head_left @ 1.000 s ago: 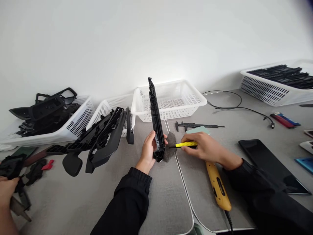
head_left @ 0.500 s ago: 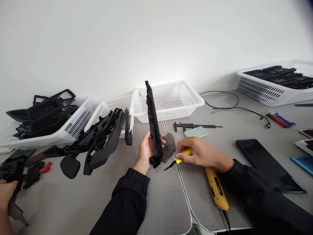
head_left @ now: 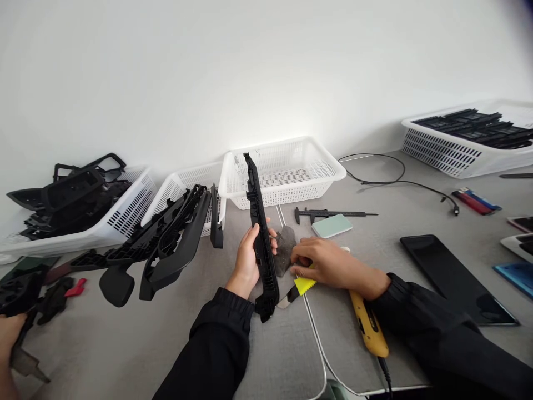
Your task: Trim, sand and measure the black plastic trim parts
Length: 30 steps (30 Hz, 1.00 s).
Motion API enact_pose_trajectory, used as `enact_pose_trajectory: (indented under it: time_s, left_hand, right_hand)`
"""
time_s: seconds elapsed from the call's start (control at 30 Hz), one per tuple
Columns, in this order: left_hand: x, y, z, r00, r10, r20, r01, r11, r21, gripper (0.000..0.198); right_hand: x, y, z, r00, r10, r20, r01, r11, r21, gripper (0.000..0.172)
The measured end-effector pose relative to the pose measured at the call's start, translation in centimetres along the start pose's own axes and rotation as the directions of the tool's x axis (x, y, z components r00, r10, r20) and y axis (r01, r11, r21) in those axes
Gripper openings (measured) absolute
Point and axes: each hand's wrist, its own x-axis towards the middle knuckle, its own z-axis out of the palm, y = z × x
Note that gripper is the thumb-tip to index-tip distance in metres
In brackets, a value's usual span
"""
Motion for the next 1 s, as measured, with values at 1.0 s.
enact_pose_trajectory:
  time_s: [1.0]
  left_hand:
    - [0.0, -1.4, -0.1, 0.996, 0.071, 0.044, -0.075, 0.994, 0.081, 0.062]
  right_hand:
    - [-1.1, 3.3, -3.2, 0.939, 0.175, -0.296, -0.130, 0.978, 0.165, 0.032]
